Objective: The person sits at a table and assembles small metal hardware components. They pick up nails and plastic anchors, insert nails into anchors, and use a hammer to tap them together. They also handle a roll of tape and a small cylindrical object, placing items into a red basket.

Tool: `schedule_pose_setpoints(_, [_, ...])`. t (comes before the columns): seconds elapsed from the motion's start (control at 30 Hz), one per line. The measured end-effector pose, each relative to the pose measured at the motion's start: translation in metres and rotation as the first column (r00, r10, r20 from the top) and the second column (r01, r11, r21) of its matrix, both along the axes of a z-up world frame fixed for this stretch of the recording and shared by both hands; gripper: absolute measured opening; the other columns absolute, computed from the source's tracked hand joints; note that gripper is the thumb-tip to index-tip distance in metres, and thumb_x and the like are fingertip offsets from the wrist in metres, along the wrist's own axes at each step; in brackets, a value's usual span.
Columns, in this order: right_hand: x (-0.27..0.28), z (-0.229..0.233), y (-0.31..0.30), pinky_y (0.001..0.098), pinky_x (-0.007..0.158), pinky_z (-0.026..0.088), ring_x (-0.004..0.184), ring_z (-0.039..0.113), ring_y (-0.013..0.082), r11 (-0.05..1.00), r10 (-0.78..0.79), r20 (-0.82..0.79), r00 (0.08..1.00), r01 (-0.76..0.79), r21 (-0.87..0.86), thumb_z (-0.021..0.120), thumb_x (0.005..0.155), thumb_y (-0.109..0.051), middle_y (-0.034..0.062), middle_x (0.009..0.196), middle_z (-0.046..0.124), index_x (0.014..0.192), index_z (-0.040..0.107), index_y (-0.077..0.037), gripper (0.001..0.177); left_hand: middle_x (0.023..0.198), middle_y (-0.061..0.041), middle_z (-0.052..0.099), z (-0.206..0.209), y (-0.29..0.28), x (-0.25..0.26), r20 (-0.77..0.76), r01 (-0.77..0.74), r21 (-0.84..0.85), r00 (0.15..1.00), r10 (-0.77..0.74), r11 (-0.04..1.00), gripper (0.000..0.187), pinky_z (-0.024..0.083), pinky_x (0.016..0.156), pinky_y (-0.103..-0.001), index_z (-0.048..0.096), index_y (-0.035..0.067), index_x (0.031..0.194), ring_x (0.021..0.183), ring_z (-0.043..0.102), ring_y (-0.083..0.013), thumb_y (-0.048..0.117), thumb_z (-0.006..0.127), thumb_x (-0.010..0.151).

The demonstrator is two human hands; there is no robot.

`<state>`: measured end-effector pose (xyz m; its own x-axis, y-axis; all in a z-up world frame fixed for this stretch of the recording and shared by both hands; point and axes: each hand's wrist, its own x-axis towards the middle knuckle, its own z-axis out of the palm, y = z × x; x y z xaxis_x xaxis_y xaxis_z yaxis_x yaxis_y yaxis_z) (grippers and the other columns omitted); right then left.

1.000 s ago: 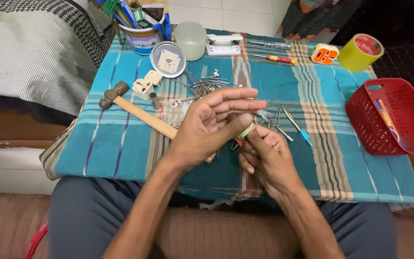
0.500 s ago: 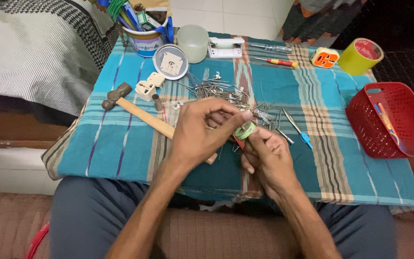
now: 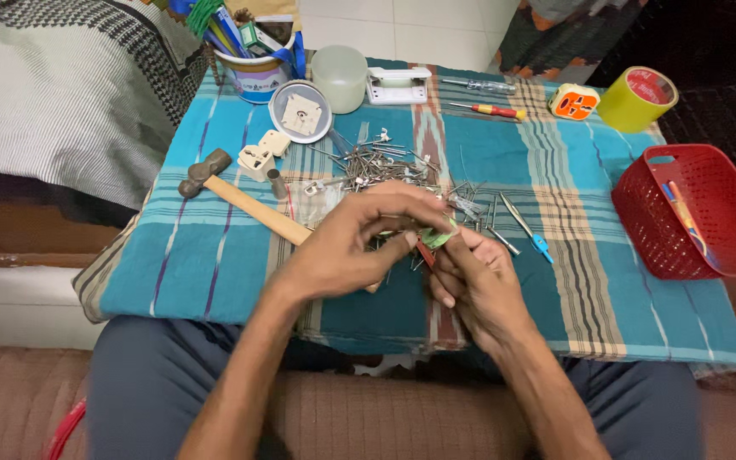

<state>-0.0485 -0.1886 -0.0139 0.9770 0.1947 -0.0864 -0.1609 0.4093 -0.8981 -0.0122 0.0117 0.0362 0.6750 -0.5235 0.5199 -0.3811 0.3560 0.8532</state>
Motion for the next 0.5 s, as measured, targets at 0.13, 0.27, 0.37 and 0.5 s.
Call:
schedule_pose_setpoints(0.13, [0.000,-0.001,-0.001,0.0226,0.047,0.033,0.049,0.029,0.0036,0.999,0.004,-0.011,1.000,-0.005,-0.045,0.055,0.106,-0.025,-0.0086,0.062,0.034,0.102,0.064,0.000,0.027,0.115,-0.005,0.071,-0.001,-0.008,-0.002,-0.193,-0.222,0.131,0.950,0.245,0.966,0.030,0.056,0.098,-0.028,0.069,0.006,0.122,0.107,0.068,-0.0124,0.023,0.078,0.099])
schedule_pose_setpoints(0.27, [0.000,-0.002,-0.001,0.0235,0.047,0.034,0.050,0.029,0.0041,0.997,0.009,0.003,1.000,-0.008,-0.083,0.055,0.110,-0.025,-0.0077,0.062,0.034,0.099,0.062,0.002,0.030,0.094,-0.019,0.077,-0.002,-0.010,-0.003,-0.262,-0.300,0.566,0.818,0.512,0.768,0.024,0.058,0.075,-0.036,0.081,0.003,0.112,0.082,0.070,-0.0213,0.019,0.079,0.095])
schedule_pose_setpoints(0.37, [0.000,-0.001,-0.001,0.0230,0.047,0.033,0.049,0.029,0.0040,0.999,0.000,0.000,1.000,0.000,-0.047,0.054,0.107,-0.024,-0.0079,0.062,0.034,0.102,0.063,0.001,0.027,0.115,-0.010,0.070,-0.001,0.003,-0.001,-0.109,-0.143,0.178,0.980,0.164,0.974,0.023,0.056,0.095,-0.032,0.074,0.001,0.120,0.106,0.066,-0.0150,0.017,0.074,0.103])
schedule_pose_setpoints(0.5, [0.001,0.001,-0.002,0.0230,0.047,0.034,0.050,0.030,0.0041,0.999,-0.008,0.009,1.000,0.008,-0.038,0.053,0.107,-0.024,-0.0079,0.062,0.035,0.104,0.064,0.000,0.027,0.114,-0.003,0.073,-0.003,-0.002,0.001,-0.157,-0.169,0.077,0.971,0.179,0.983,0.032,0.059,0.098,-0.026,0.068,0.005,0.125,0.109,0.070,-0.0098,0.015,0.072,0.095])
